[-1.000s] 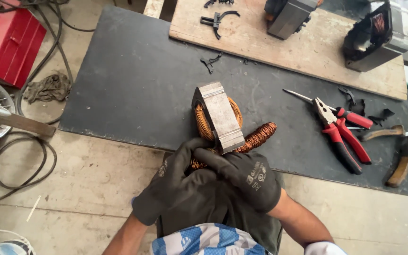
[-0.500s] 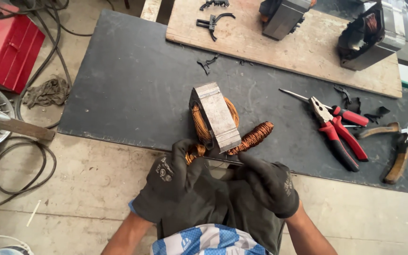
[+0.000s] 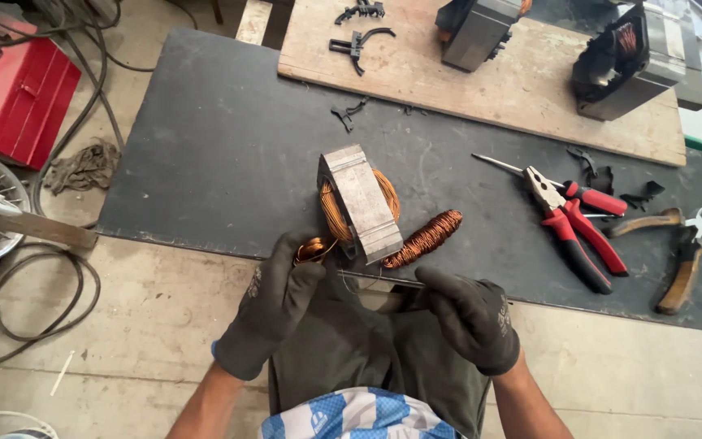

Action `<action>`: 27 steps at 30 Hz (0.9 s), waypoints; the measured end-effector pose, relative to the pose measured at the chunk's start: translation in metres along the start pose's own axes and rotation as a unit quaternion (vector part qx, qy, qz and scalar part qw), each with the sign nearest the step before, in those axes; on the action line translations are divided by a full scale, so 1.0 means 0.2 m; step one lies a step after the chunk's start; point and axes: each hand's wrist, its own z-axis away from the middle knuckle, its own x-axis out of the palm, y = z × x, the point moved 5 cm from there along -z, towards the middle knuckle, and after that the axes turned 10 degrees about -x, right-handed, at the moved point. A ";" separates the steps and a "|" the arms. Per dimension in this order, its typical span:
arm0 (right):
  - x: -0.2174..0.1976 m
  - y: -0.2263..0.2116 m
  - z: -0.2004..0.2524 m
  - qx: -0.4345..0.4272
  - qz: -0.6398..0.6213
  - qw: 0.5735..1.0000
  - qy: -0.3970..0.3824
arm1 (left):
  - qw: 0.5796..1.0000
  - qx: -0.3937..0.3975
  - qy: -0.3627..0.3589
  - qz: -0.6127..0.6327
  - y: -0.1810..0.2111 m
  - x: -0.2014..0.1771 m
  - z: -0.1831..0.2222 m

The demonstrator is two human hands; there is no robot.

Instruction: Repairing a motor stator by manipulating copper wire coils and using pliers

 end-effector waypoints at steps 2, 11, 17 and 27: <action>0.00 0.01 0.00 0.012 0.014 1.000 0.007 | 0.995 -0.027 -0.006 0.098 -0.04 0.02 -0.01; -0.01 -0.01 -0.01 -0.002 0.006 1.000 0.003 | 0.972 0.068 0.198 0.104 0.11 -0.03 0.01; -0.01 -0.08 -0.10 -0.038 -0.043 0.998 0.012 | 0.887 0.098 0.187 0.411 0.09 0.06 -0.06; -0.02 -0.09 -0.09 -0.025 -0.026 0.999 0.010 | 0.885 0.082 0.151 0.433 -0.05 0.08 -0.08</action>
